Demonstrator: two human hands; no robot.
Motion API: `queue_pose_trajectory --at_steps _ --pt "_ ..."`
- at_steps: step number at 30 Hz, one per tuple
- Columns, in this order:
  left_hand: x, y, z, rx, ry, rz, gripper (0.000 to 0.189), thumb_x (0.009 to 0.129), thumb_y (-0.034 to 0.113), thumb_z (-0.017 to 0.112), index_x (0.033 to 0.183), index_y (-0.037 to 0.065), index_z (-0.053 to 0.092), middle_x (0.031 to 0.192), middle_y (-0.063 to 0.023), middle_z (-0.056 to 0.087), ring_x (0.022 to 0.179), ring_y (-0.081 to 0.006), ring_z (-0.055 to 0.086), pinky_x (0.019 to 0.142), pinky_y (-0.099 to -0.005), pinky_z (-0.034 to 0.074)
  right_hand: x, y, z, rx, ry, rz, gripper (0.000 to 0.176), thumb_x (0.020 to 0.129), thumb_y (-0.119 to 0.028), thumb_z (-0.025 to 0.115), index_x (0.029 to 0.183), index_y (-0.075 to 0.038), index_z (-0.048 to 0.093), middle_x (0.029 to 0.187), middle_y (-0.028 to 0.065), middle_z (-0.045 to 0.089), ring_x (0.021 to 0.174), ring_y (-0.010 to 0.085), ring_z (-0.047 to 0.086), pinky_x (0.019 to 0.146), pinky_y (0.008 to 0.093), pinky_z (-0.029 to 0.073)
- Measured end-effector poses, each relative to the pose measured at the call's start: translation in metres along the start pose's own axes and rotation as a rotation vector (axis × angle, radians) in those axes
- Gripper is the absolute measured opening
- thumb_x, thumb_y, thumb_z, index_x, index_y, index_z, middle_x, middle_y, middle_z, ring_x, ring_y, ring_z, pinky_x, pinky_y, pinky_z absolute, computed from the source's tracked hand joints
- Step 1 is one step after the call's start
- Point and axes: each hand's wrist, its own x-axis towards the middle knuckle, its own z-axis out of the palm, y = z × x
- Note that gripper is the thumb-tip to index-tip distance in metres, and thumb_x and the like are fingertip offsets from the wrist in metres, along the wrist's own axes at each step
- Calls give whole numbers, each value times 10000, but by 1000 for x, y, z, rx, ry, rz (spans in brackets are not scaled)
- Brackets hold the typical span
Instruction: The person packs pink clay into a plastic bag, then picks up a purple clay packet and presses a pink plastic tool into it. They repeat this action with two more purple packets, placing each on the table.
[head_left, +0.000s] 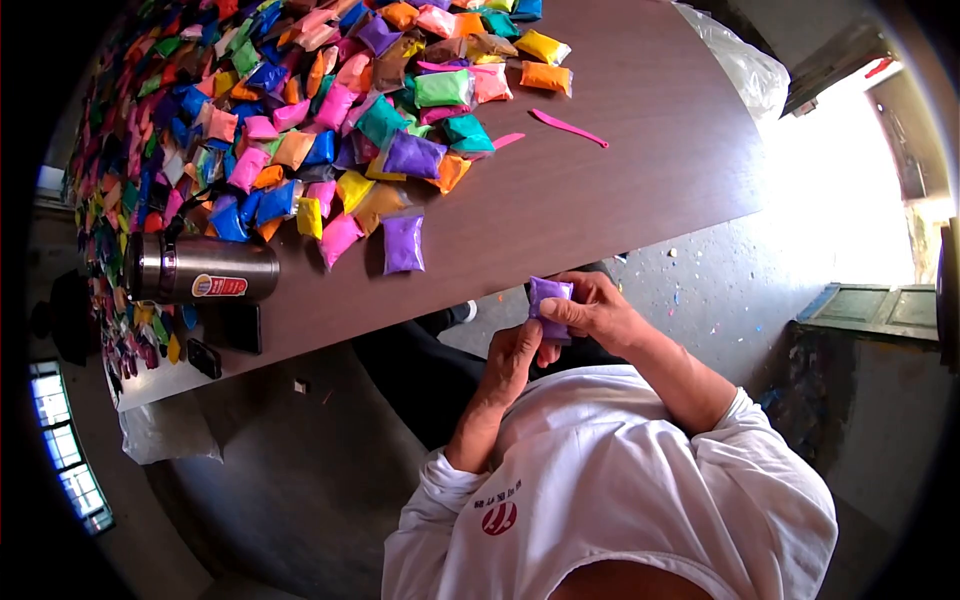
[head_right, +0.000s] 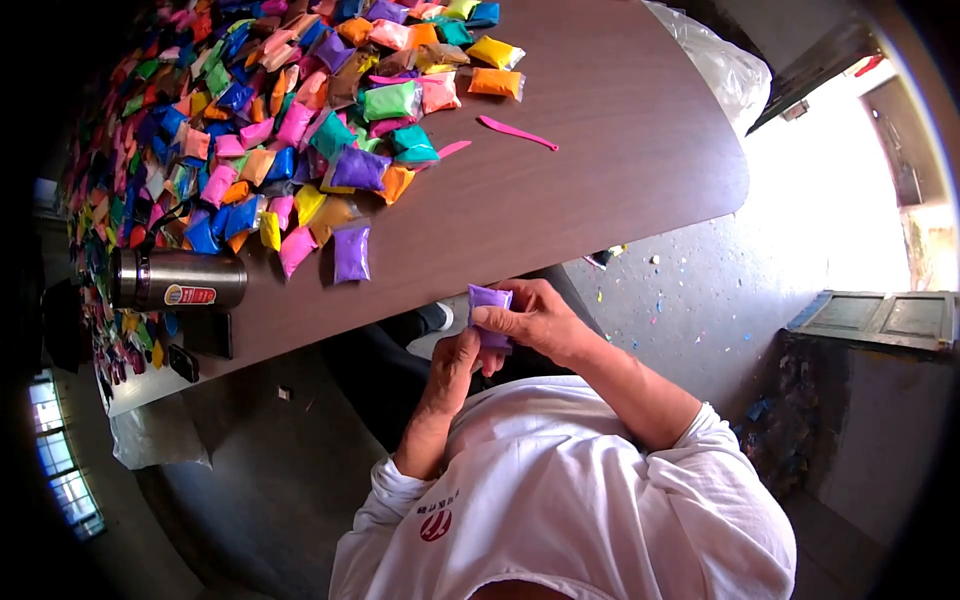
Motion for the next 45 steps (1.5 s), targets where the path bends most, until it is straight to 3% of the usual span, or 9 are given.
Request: queue_pose_trajectory --at_steps 2,3,7,11,17,23,27,33,45 --pt "-1 2 1 87 31 21 551 1013 469 402 728 28 568 667 -19 553 625 -97 490 587 -261 389 2 19 -6 13 -92 61 312 953 -272 605 888 32 633 751 103 671 584 182 665 528 266 537" --pt "-1 0 0 105 34 42 550 1023 453 382 732 23 566 658 -20 549 616 -99 491 583 -260 392 2 20 -2 -8 -77 11 325 960 -265 594 820 25 643 716 99 669 566 173 665 511 261 537" --pt "-2 -2 2 119 31 63 551 1024 445 381 727 21 569 650 -19 545 611 -99 490 579 -258 390 2 22 -5 -55 -81 -52 323 970 -260 576 812 17 629 672 88 661 535 164 658 496 252 543" --pt "0 -4 3 88 22 77 548 1022 445 392 724 22 573 647 -16 546 602 -96 485 570 -259 387 0 21 -4 -45 -52 -47 343 974 -281 567 819 20 624 682 97 662 548 167 662 503 254 545" --pt "2 3 3 141 54 42 585 1019 490 348 681 47 528 622 -31 529 596 -116 500 563 -266 396 0 20 -6 -151 -93 -64 502 1008 -425 437 912 45 588 668 106 644 565 199 657 526 289 544" --pt "2 -1 4 148 16 35 596 1009 507 367 667 48 532 614 -29 527 596 -111 502 555 -259 384 -2 19 -7 -183 -6 13 510 1017 -418 415 860 41 573 653 114 635 558 189 653 524 288 544" --pt "4 -3 1 101 42 73 552 1016 452 412 694 34 572 624 -6 544 577 -82 468 540 -242 370 -2 20 -3 -204 -5 -56 490 1022 -389 423 858 46 576 666 117 643 556 188 654 513 292 545" --pt "4 1 4 85 20 59 555 1023 447 393 690 37 564 627 -14 540 575 -84 459 540 -245 367 2 17 -7 -21 -75 -42 293 980 -237 559 911 47 576 721 127 659 566 191 666 513 280 558" --pt "5 -7 1 67 -12 56 573 1018 461 394 660 41 548 621 -28 540 564 -95 458 542 -253 376 3 14 -10 -86 -35 -11 464 1028 -347 426 860 60 570 644 148 650 565 216 669 516 299 557"
